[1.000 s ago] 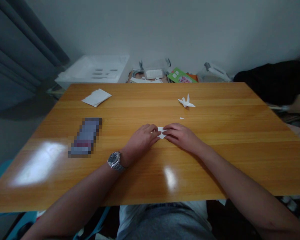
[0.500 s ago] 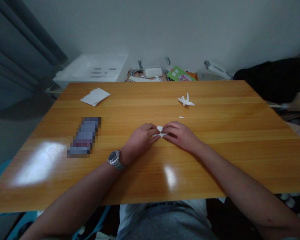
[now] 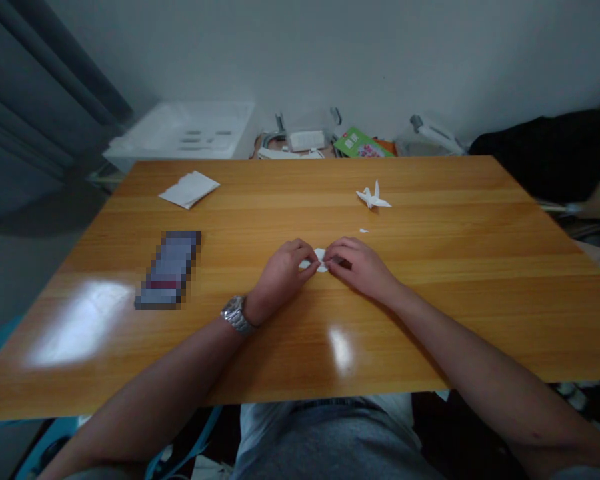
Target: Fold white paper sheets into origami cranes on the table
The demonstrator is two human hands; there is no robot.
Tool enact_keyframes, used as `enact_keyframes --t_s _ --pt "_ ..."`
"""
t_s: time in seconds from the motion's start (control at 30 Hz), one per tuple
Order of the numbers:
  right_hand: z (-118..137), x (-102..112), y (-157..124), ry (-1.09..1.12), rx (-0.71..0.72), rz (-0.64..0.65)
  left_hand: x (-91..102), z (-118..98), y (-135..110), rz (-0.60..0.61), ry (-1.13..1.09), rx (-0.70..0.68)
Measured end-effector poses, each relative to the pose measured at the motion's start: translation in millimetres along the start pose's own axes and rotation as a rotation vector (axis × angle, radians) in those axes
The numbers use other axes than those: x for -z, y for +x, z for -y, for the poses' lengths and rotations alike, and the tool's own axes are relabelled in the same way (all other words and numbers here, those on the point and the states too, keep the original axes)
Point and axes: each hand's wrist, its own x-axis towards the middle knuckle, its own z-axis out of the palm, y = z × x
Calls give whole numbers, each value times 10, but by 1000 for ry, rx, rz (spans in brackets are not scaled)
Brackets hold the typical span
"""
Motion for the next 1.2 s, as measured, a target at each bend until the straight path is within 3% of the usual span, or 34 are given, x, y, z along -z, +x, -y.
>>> enact_keyframes --t_s 0.43,0.7,0.8,0.97,1.2 --pt "-7 -39 11 -78 9 -5 -42 26 19 1 -17 24" --pt "-28 104 -45 -193 183 135 -63 20 6 6 85 -11" --pt "-14 136 -91 -232 196 162 -43 20 7 20 151 -36" --pt "13 156 -106 -363 200 195 52 -41 -39 130 319 -243" --pt "6 189 -144 -412 214 227 117 -176 -169 179 510 -215"
